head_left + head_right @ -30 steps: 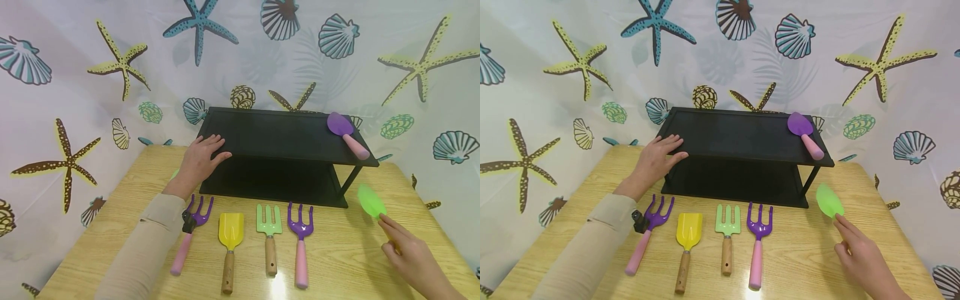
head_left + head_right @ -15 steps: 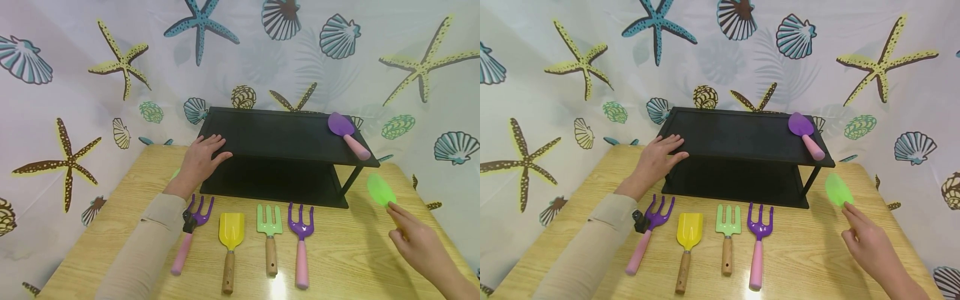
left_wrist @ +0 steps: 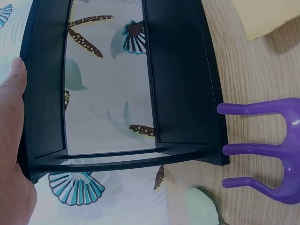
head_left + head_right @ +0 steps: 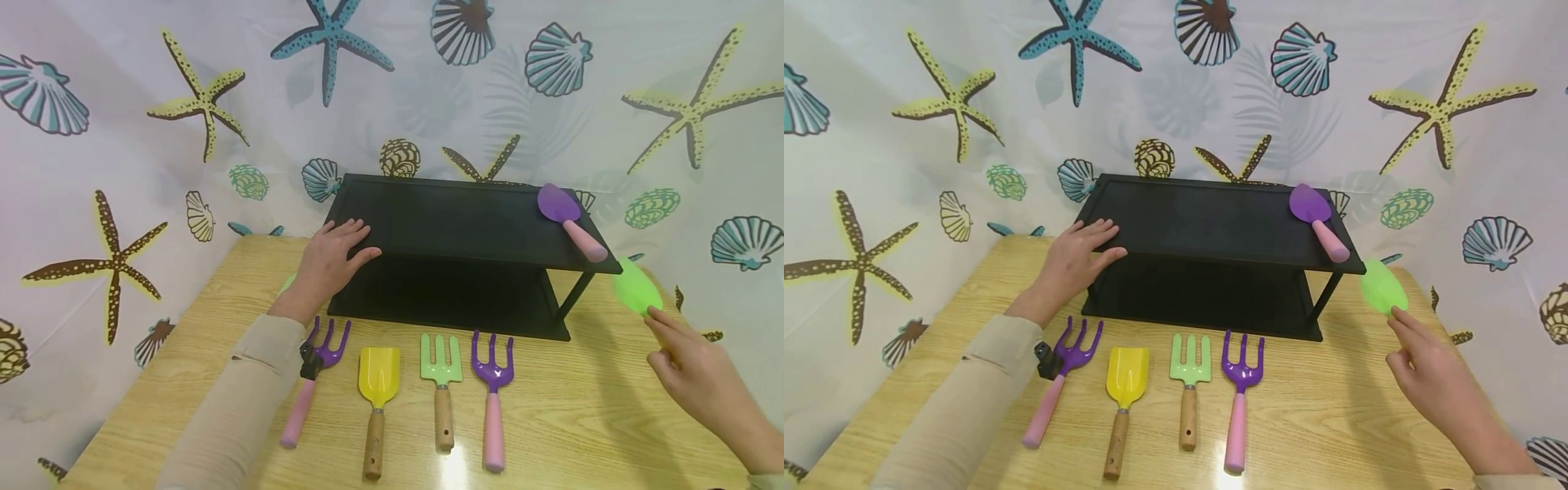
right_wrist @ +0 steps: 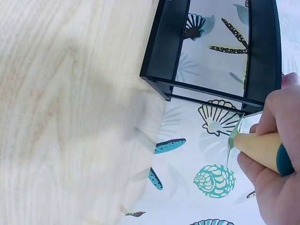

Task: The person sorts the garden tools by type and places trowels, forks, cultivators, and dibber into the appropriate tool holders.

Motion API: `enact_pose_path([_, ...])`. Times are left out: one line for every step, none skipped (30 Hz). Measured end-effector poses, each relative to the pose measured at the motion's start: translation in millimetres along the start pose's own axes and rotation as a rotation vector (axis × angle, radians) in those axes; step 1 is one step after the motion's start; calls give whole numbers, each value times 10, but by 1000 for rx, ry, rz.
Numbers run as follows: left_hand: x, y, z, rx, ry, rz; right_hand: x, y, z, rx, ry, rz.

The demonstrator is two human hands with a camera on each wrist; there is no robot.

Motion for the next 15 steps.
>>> enact_pose_path([1, 0, -1, 0, -1, 1, 1, -14, 24, 6, -4, -9])
enact_pose_path([2, -1, -2, 2, -2, 0, 6, -25, 46, 3, -5, -17])
enact_pose_path([2, -2, -3, 2, -3, 0, 11, -37, 69, 3, -5, -25])
enact_pose_path([2, -3, -5, 3, -5, -2, 16, -50, 92, 1, -4, -34])
enact_pose_path([3, -6, -6, 6, -5, -4, 21, -60, 116, 7, -6, -42])
enact_pose_path([3, -7, -7, 8, -5, -6, 26, -72, 141, 11, -6, -45])
enact_pose_path([3, -10, -9, 9, -5, -6, 29, -84, 166, 12, -3, -48])
enact_pose_path([2, -10, -8, 8, -4, -4, 31, -95, 187, 14, -4, -50])
enact_pose_path([2, -12, -8, 8, -3, -3, 34, -107, 210, 24, -8, -50])
enact_pose_path([3, -12, -7, 7, -2, -1, 35, -120, 232, 26, -9, -53])
enact_pose_path([3, -13, -5, 6, -1, 2, 33, -133, 254, 31, -13, -55])
enact_pose_path([3, -12, -5, 4, 1, 6, 32, -146, 276, 25, -14, -58])
enact_pose_path([2, -13, -3, 1, 2, 9, 29, -161, 298, 27, -18, -63])
enact_pose_path([1, -12, -2, -1, 2, 10, 25, -174, 321, 28, -21, -71])
enact_pose_path([3, -13, -3, -2, 2, 11, 20, -189, 345, 26, -18, -78])
Point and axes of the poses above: each hand's wrist, its own z-axis towards the middle knuckle, its own y-axis out of the palm, x = y × z, the point moved 3 cm from there along z, towards the middle knuckle, and after that the axes turned 10 degrees about y, right-handed, at the moved point
